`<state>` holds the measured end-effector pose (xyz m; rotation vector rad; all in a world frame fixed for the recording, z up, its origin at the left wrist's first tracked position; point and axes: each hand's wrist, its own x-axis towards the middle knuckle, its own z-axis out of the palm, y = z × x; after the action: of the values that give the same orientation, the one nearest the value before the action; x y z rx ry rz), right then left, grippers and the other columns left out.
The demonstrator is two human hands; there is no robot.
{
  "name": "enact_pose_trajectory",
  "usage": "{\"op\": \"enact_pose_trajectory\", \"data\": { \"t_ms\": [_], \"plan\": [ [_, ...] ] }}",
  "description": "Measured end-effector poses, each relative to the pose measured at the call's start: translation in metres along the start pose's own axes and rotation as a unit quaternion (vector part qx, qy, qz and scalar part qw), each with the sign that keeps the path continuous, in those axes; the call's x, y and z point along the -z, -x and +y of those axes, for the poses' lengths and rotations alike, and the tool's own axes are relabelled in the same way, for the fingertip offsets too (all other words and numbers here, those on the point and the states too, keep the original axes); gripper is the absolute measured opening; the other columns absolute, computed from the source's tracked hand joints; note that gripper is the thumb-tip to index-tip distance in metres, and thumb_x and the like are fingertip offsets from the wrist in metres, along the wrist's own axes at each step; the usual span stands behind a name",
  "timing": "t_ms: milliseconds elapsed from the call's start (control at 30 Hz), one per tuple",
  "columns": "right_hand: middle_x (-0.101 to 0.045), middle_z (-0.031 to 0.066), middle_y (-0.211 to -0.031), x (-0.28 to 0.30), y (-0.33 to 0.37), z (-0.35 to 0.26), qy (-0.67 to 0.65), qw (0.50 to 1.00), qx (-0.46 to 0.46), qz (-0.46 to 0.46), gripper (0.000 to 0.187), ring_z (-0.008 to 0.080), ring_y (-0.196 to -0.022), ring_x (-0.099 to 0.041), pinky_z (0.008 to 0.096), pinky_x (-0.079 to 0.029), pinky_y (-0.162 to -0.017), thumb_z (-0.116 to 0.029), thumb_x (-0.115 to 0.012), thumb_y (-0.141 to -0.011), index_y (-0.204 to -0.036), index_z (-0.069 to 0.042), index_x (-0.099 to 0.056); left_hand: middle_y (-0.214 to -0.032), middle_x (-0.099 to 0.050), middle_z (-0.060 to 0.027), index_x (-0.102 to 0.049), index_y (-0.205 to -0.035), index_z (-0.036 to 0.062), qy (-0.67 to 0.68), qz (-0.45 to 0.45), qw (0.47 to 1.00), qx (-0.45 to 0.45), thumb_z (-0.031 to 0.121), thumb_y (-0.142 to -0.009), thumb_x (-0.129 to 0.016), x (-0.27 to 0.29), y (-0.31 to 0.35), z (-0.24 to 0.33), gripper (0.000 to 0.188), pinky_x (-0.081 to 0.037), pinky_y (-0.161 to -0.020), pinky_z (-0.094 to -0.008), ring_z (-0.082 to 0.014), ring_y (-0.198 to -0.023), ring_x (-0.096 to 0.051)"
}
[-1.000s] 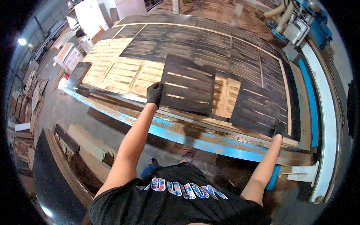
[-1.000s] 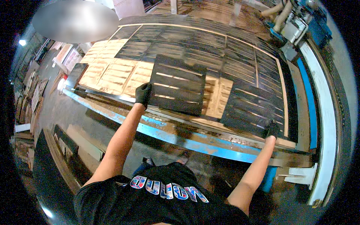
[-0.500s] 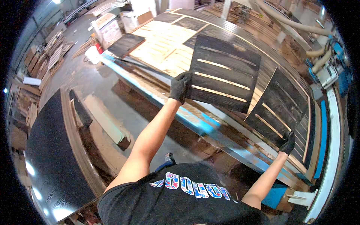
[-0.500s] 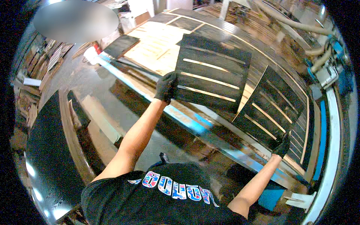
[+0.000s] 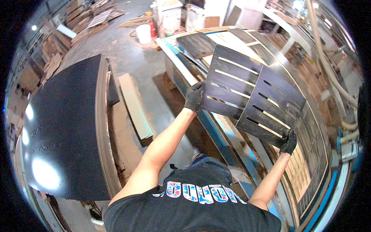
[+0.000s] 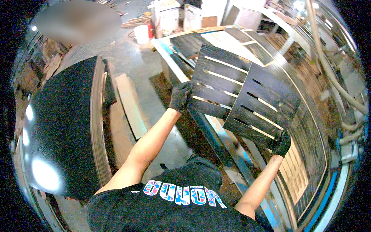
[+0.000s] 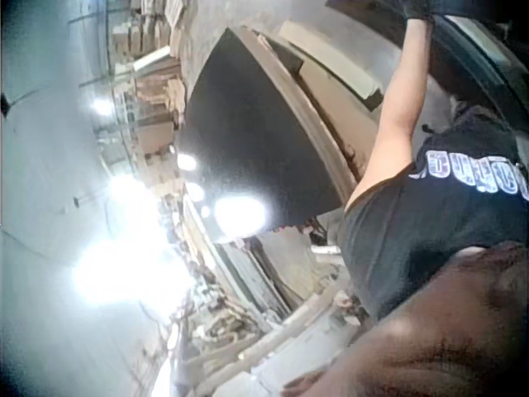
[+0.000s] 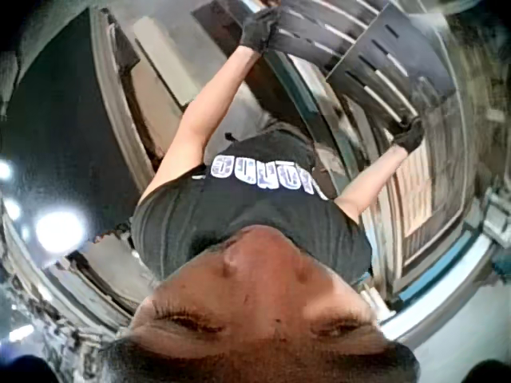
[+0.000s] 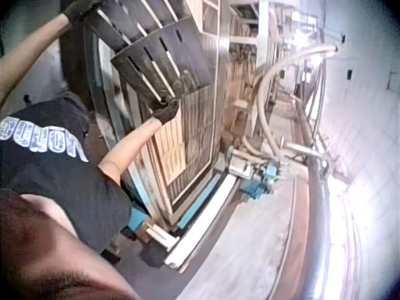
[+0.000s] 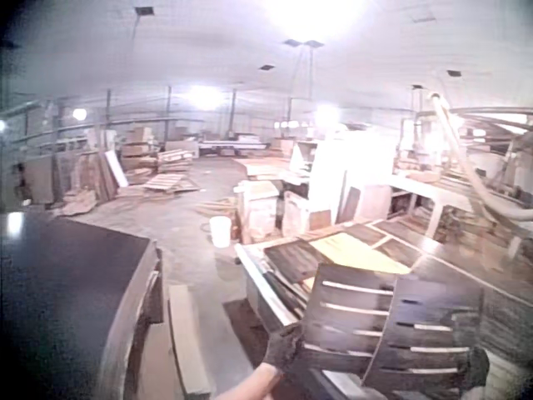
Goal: The person unloads segmented black wooden chair panels from an industrial machine bed, stacks them onto a floor stack, then arranges another layout on the floor before cleaning out residual long support strips from the machine frame with an iron bar.
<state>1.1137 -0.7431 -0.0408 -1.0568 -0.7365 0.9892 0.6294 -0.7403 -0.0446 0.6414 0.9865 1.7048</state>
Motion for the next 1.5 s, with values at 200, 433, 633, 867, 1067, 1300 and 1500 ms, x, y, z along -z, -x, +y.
{"op": "enact_pose_trajectory", "data": {
  "t_ms": [200,433,633,867,1067,1300,1500],
  "plan": [
    [-0.063,0.0025,-0.090,-0.155,-0.036,0.060,-0.007,0.998,-0.036,-0.049,0.021,0.0137,-0.069,-0.057,0.0265,-0.046,-0.055,-0.020,-0.058,-0.088,-0.106,-0.008,-0.061,-0.087,-0.063,-0.0048,-0.064,-0.099,0.0026,0.057,0.021,0.998,0.011,0.015,-0.088,-0.056,0.085,-0.081,0.004,0.019,-0.050,-0.064,-0.0278,-0.0152,-0.073,-0.059],
    [-0.045,-0.0034,-0.056,-0.276,-0.088,0.183,-0.049,0.982,-0.153,-0.103,0.009,0.0097,-0.047,-0.043,0.0245,-0.035,-0.043,-0.016,-0.060,-0.087,-0.078,-0.014,-0.056,-0.091,-0.065,-0.0046,-0.064,-0.103,-0.0007,0.031,0.065,0.997,0.031,0.013,-0.088,-0.057,0.117,-0.168,0.021,0.021,-0.047,-0.068,-0.0241,-0.0115,-0.076,-0.059],
    [-0.061,0.0009,-0.075,-0.372,-0.110,0.259,-0.017,0.979,-0.168,-0.114,0.014,0.0118,-0.059,-0.055,0.0255,-0.045,-0.051,-0.013,-0.059,-0.086,-0.100,-0.008,-0.061,-0.084,-0.064,-0.0036,-0.064,-0.097,-0.0027,0.012,0.073,0.995,0.060,0.014,-0.088,-0.057,0.199,-0.268,0.002,0.020,-0.046,-0.065,-0.0252,-0.0106,-0.071,-0.058],
    [-0.062,0.0032,-0.085,-0.475,-0.097,0.276,0.057,0.983,-0.169,-0.034,0.021,0.0115,-0.069,-0.056,0.0249,-0.045,-0.059,-0.011,-0.058,-0.085,-0.103,0.000,-0.061,-0.085,-0.064,-0.0025,-0.066,-0.094,-0.0011,-0.087,0.038,0.989,0.110,0.009,-0.081,-0.061,0.230,-0.375,0.015,0.017,-0.045,-0.072,-0.0279,-0.0121,-0.074,-0.056],
    [-0.058,0.0034,-0.077,-0.516,-0.114,0.331,0.119,0.982,-0.126,0.074,0.020,0.0137,-0.060,-0.051,0.0279,-0.042,-0.053,-0.006,-0.054,-0.085,-0.103,-0.004,-0.060,-0.091,-0.065,-0.0071,-0.062,-0.101,-0.0057,-0.127,-0.028,0.985,0.113,0.015,-0.087,-0.056,0.207,-0.474,0.011,0.025,-0.046,-0.072,-0.0292,-0.0169,-0.078,-0.059],
    [-0.064,0.0103,-0.099,-0.600,-0.102,0.297,0.192,0.963,-0.099,0.159,0.031,0.0148,-0.083,-0.057,0.0262,-0.045,-0.075,-0.009,-0.052,-0.086,-0.114,0.005,-0.055,-0.107,-0.058,-0.0255,-0.052,-0.120,0.0040,-0.584,-0.208,0.784,-0.006,0.041,-0.086,-0.048,0.175,-0.552,0.041,0.051,-0.043,-0.088,-0.0448,-0.0410,-0.099,-0.055],
    [-0.063,0.0133,-0.108,-0.550,-0.128,0.359,0.257,0.938,-0.127,0.197,0.039,0.0174,-0.088,-0.059,0.0280,-0.046,-0.076,-0.009,-0.057,-0.083,-0.119,0.004,-0.053,-0.115,-0.052,-0.0237,-0.054,-0.115,0.0063,-0.712,-0.247,0.654,-0.058,0.042,-0.083,-0.050,0.150,-0.582,0.023,0.048,-0.044,-0.088,-0.0459,-0.0397,-0.101,-0.055]
  ]
}}
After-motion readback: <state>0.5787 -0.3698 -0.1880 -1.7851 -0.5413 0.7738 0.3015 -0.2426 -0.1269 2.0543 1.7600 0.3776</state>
